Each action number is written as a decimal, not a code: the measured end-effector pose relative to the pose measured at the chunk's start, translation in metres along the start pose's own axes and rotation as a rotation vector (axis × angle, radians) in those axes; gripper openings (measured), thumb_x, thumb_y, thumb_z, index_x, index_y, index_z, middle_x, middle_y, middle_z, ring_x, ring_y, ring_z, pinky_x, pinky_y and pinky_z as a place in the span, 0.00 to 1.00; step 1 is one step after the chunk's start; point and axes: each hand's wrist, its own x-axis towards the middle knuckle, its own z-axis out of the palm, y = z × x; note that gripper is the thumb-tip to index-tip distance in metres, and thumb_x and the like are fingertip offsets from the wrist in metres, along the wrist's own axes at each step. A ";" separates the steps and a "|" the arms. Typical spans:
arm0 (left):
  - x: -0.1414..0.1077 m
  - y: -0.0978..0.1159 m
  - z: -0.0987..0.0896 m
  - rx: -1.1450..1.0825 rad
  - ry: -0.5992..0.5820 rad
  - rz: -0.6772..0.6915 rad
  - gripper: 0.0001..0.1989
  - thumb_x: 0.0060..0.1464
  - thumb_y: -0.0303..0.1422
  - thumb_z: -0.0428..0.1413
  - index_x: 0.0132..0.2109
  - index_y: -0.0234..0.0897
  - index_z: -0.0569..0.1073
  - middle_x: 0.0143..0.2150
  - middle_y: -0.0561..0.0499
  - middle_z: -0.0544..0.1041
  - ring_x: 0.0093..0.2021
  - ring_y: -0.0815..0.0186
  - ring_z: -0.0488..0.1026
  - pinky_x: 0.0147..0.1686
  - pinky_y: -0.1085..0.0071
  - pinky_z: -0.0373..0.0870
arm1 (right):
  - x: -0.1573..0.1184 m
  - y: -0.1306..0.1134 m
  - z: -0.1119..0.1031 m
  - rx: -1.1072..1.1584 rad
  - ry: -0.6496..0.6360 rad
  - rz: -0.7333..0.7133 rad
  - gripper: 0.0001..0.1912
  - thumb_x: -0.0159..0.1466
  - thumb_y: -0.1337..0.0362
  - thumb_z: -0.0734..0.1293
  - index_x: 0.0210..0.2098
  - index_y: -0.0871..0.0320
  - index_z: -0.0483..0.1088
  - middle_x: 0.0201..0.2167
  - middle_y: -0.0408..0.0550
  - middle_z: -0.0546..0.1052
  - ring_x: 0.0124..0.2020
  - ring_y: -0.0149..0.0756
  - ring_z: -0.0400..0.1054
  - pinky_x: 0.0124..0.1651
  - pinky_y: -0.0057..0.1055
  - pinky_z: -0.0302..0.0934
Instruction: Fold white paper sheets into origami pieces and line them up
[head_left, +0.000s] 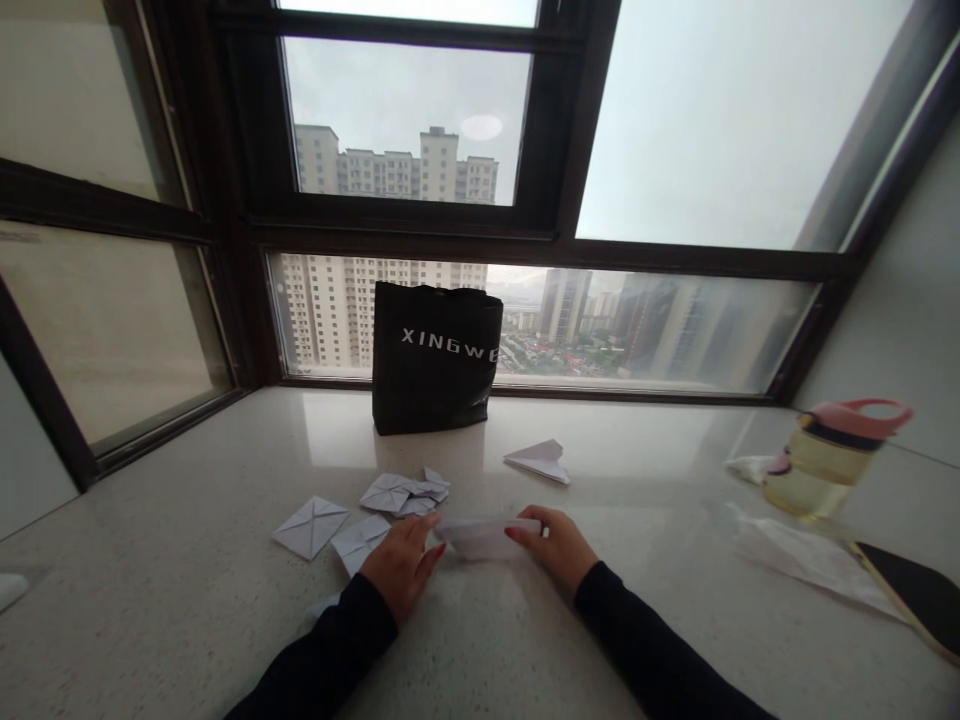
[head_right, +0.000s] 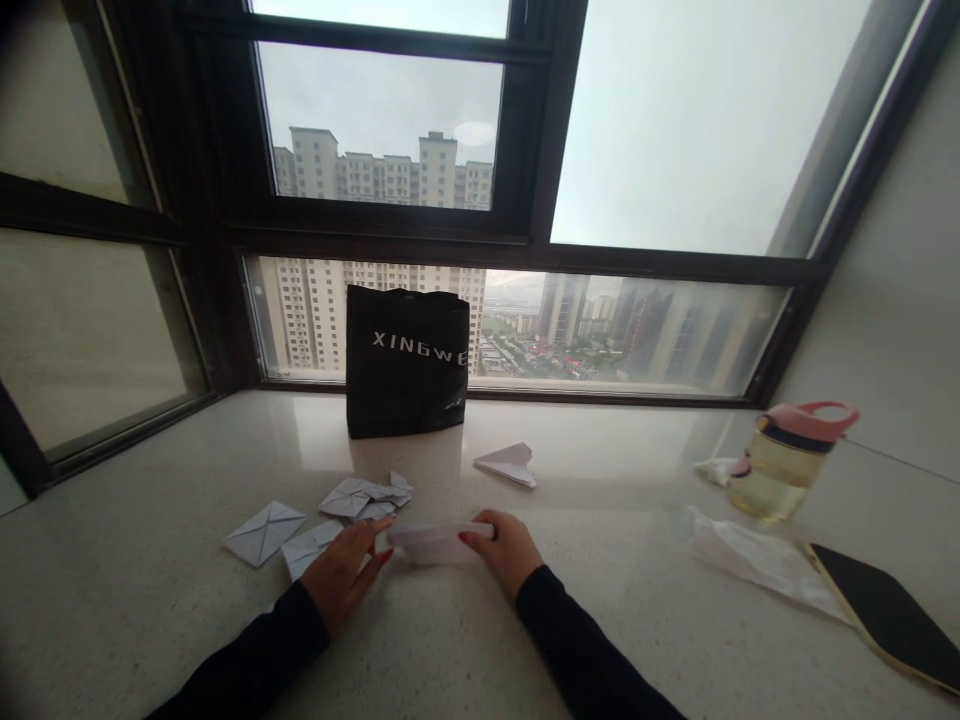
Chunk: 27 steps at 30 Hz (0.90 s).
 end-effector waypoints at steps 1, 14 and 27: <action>0.000 -0.001 0.001 -0.020 0.028 -0.008 0.16 0.53 0.30 0.40 0.48 0.29 0.60 0.34 0.43 0.69 0.36 0.61 0.66 0.37 0.64 0.65 | 0.005 0.009 -0.004 -0.044 0.026 0.053 0.14 0.52 0.54 0.61 0.24 0.59 0.70 0.19 0.44 0.72 0.25 0.36 0.66 0.27 0.28 0.56; -0.005 0.002 0.019 -0.178 0.034 -0.021 0.15 0.46 0.24 0.43 0.44 0.32 0.63 0.29 0.47 0.66 0.34 0.60 0.65 0.33 0.64 0.64 | 0.047 0.076 -0.029 -0.336 0.126 0.398 0.20 0.51 0.51 0.59 0.37 0.57 0.70 0.39 0.55 0.73 0.43 0.51 0.63 0.37 0.42 0.55; -0.006 0.000 0.021 -0.199 0.032 -0.059 0.15 0.45 0.24 0.44 0.43 0.34 0.64 0.29 0.48 0.67 0.33 0.62 0.65 0.33 0.65 0.64 | 0.062 0.096 -0.030 -0.223 0.138 0.366 0.14 0.52 0.54 0.63 0.32 0.56 0.70 0.33 0.47 0.74 0.38 0.41 0.66 0.37 0.34 0.57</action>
